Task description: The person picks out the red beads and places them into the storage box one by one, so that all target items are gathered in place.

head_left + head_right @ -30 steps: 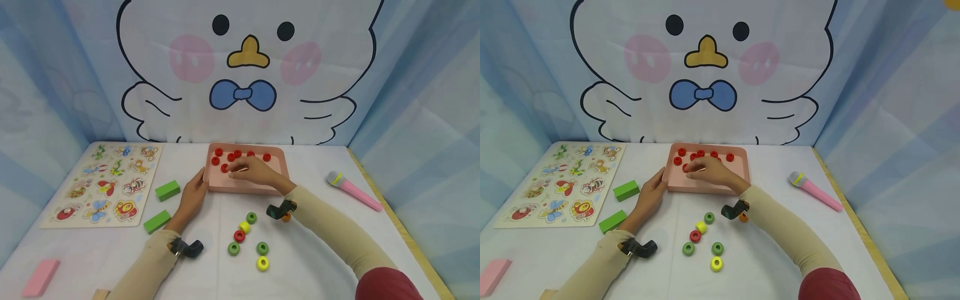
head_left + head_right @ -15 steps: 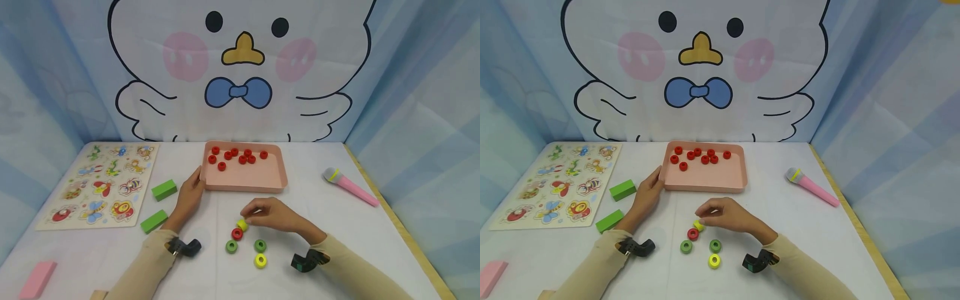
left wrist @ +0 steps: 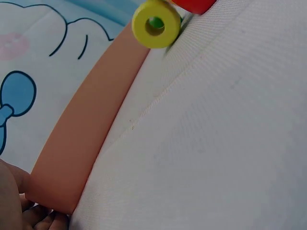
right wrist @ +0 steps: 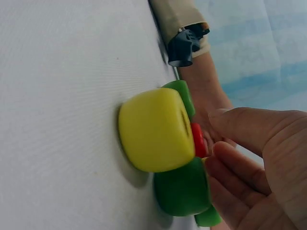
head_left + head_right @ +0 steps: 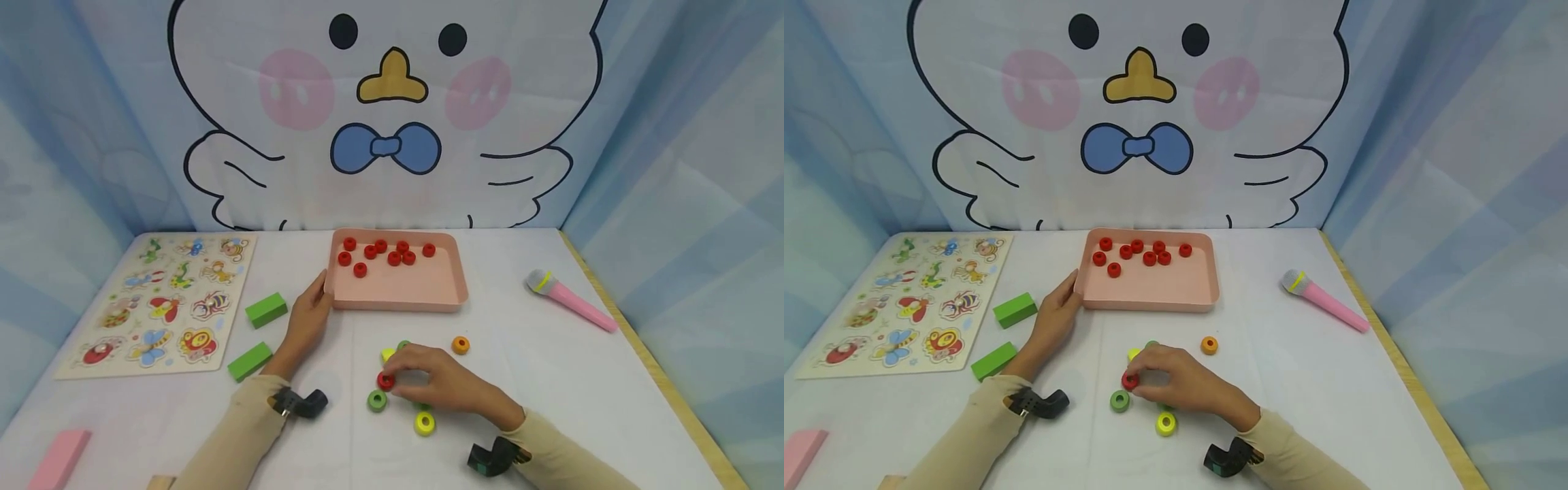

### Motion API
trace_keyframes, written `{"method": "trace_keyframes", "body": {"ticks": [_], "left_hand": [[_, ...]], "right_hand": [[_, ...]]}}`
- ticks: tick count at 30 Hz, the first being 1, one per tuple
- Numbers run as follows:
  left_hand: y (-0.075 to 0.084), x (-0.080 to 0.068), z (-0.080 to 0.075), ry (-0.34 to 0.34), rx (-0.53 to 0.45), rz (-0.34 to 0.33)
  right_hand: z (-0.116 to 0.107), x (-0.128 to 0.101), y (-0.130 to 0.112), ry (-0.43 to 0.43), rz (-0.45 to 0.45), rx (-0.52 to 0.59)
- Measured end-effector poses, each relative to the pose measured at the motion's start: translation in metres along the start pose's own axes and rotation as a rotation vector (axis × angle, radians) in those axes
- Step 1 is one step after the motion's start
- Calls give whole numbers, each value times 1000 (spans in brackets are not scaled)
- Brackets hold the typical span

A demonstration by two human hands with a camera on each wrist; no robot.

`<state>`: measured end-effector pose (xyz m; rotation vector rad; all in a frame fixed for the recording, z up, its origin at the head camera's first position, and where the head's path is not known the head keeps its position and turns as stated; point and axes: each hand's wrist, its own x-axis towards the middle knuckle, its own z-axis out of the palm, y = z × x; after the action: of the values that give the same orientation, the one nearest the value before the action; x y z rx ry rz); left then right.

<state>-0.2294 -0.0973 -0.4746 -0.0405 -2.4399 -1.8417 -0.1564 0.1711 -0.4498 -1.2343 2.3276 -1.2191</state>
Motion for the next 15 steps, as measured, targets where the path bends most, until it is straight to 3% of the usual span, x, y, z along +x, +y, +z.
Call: {"method": "trace_keyframes", "body": {"ticks": [8,15], "left_hand": [[-2,1,1,7,6,2],[-1,1,1,11,49,-12]], "right_hand": [[12,3,9,53,-34,-77],[17,3,14,92,-76,-44]]}}
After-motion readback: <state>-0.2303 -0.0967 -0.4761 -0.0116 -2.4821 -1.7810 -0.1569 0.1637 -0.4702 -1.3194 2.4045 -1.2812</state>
